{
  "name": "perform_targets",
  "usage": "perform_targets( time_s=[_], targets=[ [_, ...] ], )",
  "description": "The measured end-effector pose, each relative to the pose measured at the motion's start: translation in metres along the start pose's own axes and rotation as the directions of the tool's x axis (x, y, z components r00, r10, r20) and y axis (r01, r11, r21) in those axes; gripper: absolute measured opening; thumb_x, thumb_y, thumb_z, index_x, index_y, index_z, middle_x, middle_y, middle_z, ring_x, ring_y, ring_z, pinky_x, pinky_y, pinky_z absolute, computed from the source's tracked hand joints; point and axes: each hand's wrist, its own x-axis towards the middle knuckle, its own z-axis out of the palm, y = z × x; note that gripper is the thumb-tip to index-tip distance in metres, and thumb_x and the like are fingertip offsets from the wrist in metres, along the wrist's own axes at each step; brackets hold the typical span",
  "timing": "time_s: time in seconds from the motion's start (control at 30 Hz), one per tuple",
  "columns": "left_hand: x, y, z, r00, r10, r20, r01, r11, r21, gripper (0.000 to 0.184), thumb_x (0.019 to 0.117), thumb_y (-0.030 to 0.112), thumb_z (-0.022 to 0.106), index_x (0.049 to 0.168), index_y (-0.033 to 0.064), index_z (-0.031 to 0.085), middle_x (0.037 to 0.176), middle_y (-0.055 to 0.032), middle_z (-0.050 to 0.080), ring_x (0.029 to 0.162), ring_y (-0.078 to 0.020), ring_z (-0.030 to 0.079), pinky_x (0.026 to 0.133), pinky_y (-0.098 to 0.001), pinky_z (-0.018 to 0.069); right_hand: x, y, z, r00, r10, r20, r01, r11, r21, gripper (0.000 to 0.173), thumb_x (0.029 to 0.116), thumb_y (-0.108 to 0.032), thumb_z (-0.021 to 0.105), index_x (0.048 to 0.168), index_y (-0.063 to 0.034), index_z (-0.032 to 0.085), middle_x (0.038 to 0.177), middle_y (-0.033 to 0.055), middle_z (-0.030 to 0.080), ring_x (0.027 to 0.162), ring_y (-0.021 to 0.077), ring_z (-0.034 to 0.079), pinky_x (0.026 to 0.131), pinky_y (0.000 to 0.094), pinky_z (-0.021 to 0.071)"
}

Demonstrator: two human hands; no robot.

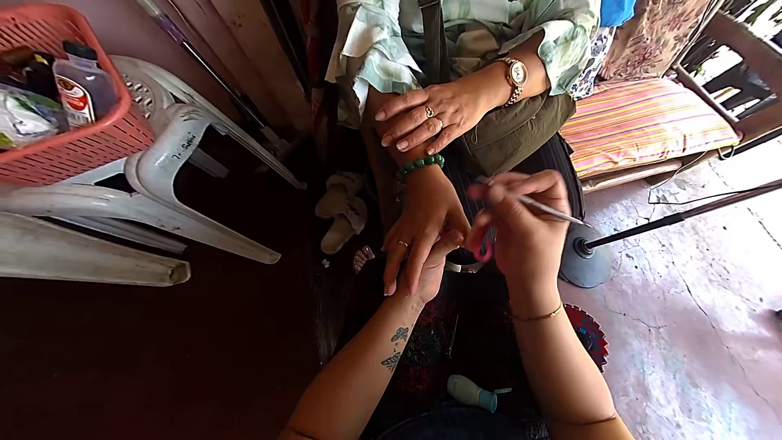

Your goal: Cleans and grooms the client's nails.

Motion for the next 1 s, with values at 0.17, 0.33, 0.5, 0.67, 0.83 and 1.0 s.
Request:
perform_targets(
  time_s=[0.17,0.33,0.5,0.67,0.83,1.0],
  targets=[
    [0.006,0.001,-0.006,0.994,-0.008,0.114,0.008,1.0,0.002,0.01,0.0869,0.01,0.079,0.097,0.0089,0.075,0.088,-0.0041,0.074,0.081,-0.0127,0.071,0.081,-0.0305,0.0594,-0.019,0.013,-0.041,0.968,0.246,0.057,-0.25,0.964,0.092,0.015,0.0888,-0.003,0.076,0.094,-0.0142,0.068,0.098,0.0092,0.073,0.071,0.015,0.072,0.059,0.0285,0.0628],
    [0.006,0.006,-0.002,0.987,-0.012,0.157,0.014,1.0,-0.014,0.004,0.0915,0.012,0.074,0.094,0.0095,0.075,0.083,-0.0037,0.073,0.076,-0.0128,0.07,0.079,-0.0319,0.0594,-0.036,0.009,-0.062,0.951,0.292,0.105,-0.302,0.949,0.088,0.02,0.0809,0.004,0.08,0.089,-0.0113,0.071,0.094,0.0112,0.075,0.075,0.0204,0.075,0.068,0.0361,0.0658],
    [0.007,0.006,-0.005,0.981,-0.02,0.191,0.03,0.998,-0.049,0.007,0.0929,0.015,0.074,0.098,0.011,0.075,0.087,-0.0032,0.074,0.079,-0.0119,0.071,0.081,-0.0302,0.059,-0.04,0.015,-0.057,0.959,0.274,0.078,-0.283,0.949,0.141,0.021,0.081,0.007,0.078,0.089,-0.0102,0.07,0.094,0.0117,0.074,0.075,0.0197,0.075,0.068,0.0351,0.0655],
    [0.008,0.006,-0.008,0.98,-0.001,0.198,0.013,0.998,-0.059,0.007,0.0927,0.015,0.074,0.098,0.01,0.074,0.086,-0.0038,0.073,0.079,-0.0135,0.071,0.082,-0.0325,0.059,-0.042,0.012,-0.056,0.969,0.225,0.104,-0.234,0.969,0.08,0.02,0.0829,0.008,0.077,0.091,-0.0092,0.069,0.096,0.0119,0.074,0.075,0.0201,0.075,0.068,0.0347,0.0657],
    [0.007,0.006,-0.01,0.977,0.013,0.211,0.002,0.997,-0.072,0.009,0.0937,0.015,0.073,0.1,0.0083,0.073,0.089,-0.0046,0.073,0.082,-0.0143,0.071,0.082,-0.034,0.0592,-0.043,0.007,-0.053,0.975,0.187,0.12,-0.187,0.982,-0.015,0.02,0.0843,0.008,0.076,0.092,-0.0075,0.067,0.099,0.012,0.073,0.076,0.0199,0.074,0.067,0.0333,0.0657],
    [0.006,0.005,-0.01,0.975,0.031,0.218,-0.01,0.996,-0.092,0.008,0.0939,0.012,0.072,0.1,0.0069,0.073,0.09,-0.0053,0.073,0.084,-0.0148,0.071,0.083,-0.034,0.0584,-0.044,0.003,-0.048,0.981,0.167,0.102,-0.158,0.983,-0.091,0.02,0.0842,0.01,0.075,0.091,-0.0073,0.066,0.099,0.0108,0.074,0.076,0.0191,0.074,0.066,0.0326,0.0658]
  ],
)
